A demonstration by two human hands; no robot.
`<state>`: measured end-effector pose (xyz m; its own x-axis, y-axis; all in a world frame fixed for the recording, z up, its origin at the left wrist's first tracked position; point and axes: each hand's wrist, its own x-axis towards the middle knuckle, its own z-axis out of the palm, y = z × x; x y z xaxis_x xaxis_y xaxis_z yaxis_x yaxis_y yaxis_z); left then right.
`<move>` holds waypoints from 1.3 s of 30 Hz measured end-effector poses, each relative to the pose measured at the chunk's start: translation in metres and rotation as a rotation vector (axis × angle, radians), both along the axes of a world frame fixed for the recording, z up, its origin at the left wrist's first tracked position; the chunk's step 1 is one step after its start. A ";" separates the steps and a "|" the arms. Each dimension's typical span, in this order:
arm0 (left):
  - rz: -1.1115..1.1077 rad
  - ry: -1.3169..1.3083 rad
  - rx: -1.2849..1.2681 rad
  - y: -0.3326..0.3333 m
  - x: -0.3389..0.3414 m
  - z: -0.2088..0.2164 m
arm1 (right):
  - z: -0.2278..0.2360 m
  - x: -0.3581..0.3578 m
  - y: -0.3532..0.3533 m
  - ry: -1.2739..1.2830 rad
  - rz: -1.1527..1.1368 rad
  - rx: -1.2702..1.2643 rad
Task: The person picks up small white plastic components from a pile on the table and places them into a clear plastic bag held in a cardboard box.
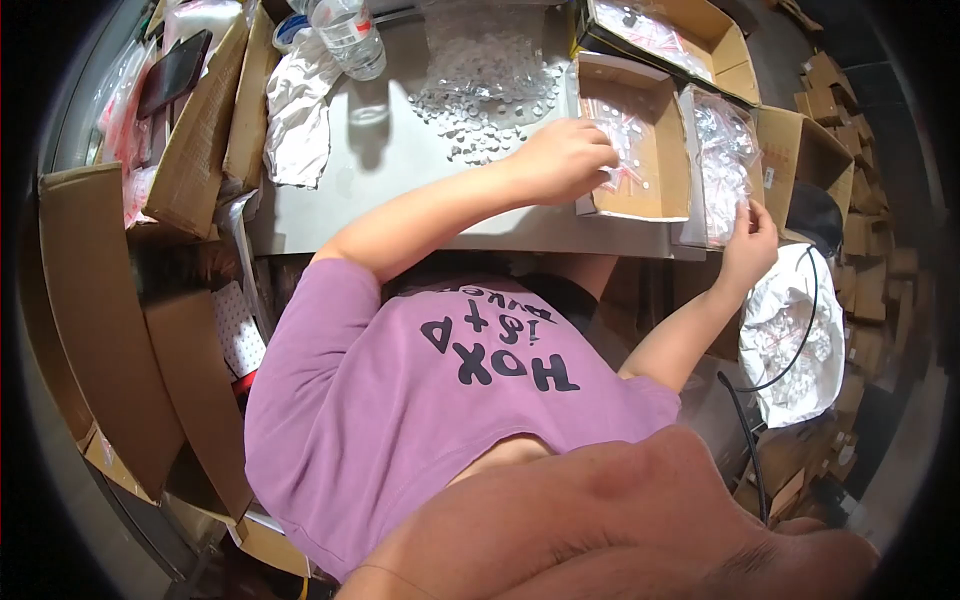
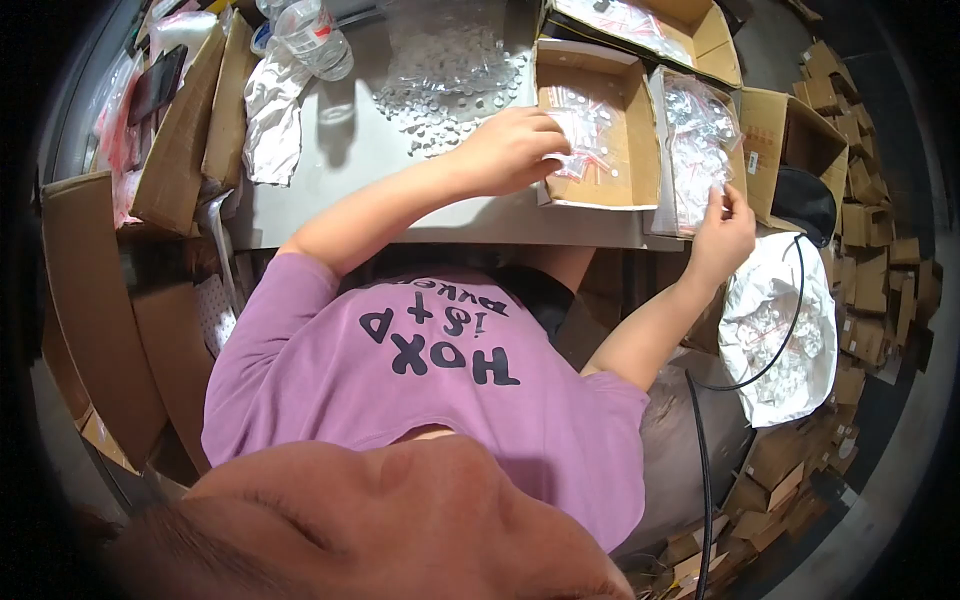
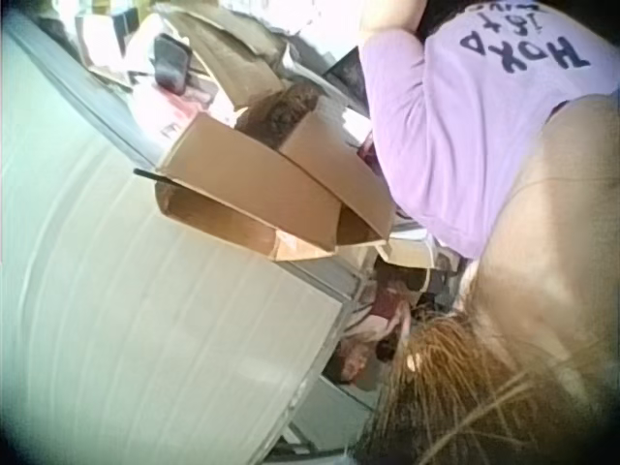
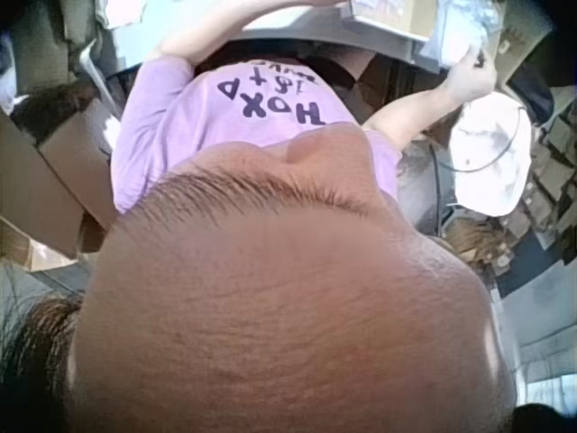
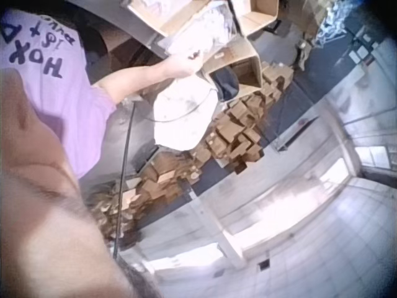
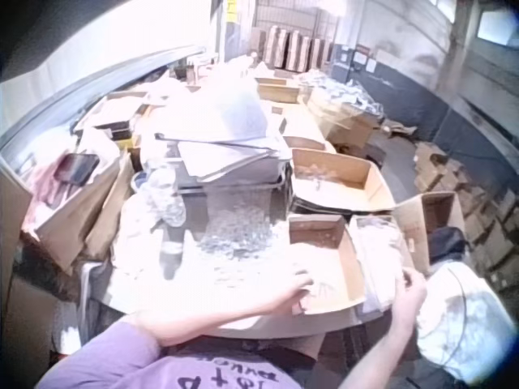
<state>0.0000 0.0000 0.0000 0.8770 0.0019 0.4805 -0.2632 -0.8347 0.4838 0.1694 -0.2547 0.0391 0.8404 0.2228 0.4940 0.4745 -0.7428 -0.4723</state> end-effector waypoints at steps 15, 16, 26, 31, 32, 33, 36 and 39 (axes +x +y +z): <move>-0.114 0.397 0.388 -0.025 0.109 -0.020 | -0.005 -0.119 0.050 0.081 0.656 0.249; -0.053 0.336 0.227 -0.022 0.108 -0.017 | -0.006 -0.131 0.057 0.201 0.794 0.250; 0.157 -0.097 -0.602 0.051 -0.021 0.023 | -0.066 -0.170 0.121 0.365 0.913 -0.093; 0.409 0.001 -0.681 0.048 -0.114 0.004 | -0.082 -0.157 0.154 0.228 0.918 -0.117; 0.444 0.007 -0.738 0.043 -0.126 -0.002 | -0.081 -0.156 0.159 0.246 0.937 -0.103; 0.478 0.010 -0.794 0.038 -0.137 -0.006 | -0.080 -0.156 0.163 0.263 0.956 -0.089; 0.538 0.004 -0.990 0.029 -0.160 -0.025 | -0.083 -0.159 0.173 0.259 0.969 -0.069; 0.520 -0.041 -0.996 0.029 -0.166 -0.038 | -0.085 -0.159 0.175 0.278 0.946 -0.073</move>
<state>-0.1663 0.0295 -0.0376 0.6416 0.7619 0.0888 -0.0268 -0.0934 0.9953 0.0107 -0.0799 -0.0458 0.3844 0.8845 0.2642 0.7668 -0.1466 -0.6248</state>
